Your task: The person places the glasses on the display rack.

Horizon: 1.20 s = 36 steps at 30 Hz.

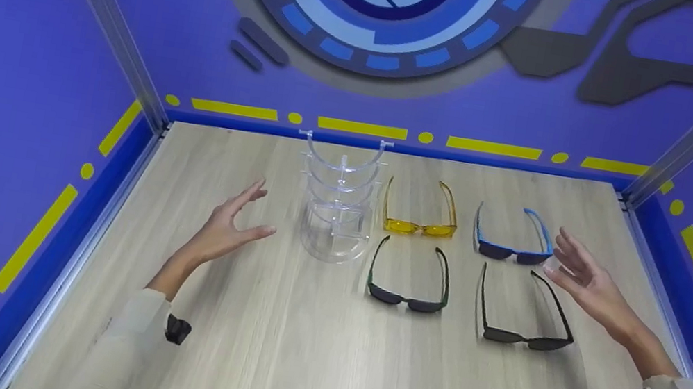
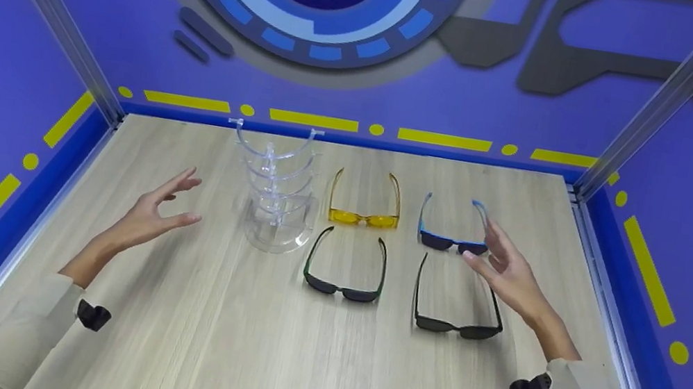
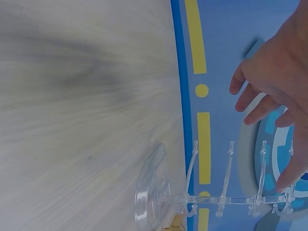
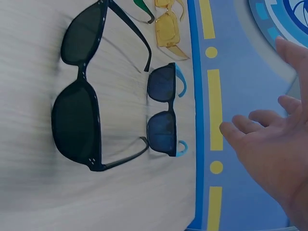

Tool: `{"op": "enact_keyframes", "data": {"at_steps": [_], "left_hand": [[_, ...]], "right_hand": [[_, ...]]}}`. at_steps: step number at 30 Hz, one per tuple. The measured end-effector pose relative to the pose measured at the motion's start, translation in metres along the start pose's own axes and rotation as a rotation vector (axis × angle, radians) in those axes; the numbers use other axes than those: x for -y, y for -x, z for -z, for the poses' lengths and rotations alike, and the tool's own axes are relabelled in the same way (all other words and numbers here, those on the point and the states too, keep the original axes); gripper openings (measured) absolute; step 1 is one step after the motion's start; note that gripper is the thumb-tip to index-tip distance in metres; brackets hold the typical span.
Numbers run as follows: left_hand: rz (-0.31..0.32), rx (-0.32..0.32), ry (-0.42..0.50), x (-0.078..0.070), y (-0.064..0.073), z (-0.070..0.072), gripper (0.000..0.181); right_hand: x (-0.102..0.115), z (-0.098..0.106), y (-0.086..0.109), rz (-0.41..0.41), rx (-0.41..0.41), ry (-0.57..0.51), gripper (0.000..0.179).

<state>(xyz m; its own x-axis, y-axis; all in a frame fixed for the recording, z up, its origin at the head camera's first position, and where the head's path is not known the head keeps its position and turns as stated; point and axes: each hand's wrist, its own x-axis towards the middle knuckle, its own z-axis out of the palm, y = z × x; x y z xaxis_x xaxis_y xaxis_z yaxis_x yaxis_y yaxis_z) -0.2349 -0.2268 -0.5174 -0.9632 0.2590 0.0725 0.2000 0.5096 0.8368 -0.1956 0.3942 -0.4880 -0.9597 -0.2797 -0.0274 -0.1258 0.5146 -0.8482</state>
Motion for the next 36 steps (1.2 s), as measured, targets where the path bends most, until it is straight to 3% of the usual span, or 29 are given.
{"op": "enact_keyframes", "data": {"at_steps": [11,22,30,36], "left_hand": [[-0.043,0.040,0.072,0.004,0.004,-0.029,0.078],[-0.017,0.139,0.186,0.006,0.002,-0.061,0.068],[-0.021,0.208,0.247,0.009,-0.002,-0.086,0.063],[-0.060,0.246,0.302,0.007,-0.006,-0.112,0.052]], "right_hand": [[-0.005,-0.025,0.003,0.073,0.043,-0.169,0.065],[-0.009,-0.057,0.003,0.016,0.109,-0.261,0.063],[-0.013,-0.085,0.000,-0.002,0.089,-0.292,0.058],[-0.009,-0.108,0.002,-0.009,0.091,-0.310,0.057]]}}
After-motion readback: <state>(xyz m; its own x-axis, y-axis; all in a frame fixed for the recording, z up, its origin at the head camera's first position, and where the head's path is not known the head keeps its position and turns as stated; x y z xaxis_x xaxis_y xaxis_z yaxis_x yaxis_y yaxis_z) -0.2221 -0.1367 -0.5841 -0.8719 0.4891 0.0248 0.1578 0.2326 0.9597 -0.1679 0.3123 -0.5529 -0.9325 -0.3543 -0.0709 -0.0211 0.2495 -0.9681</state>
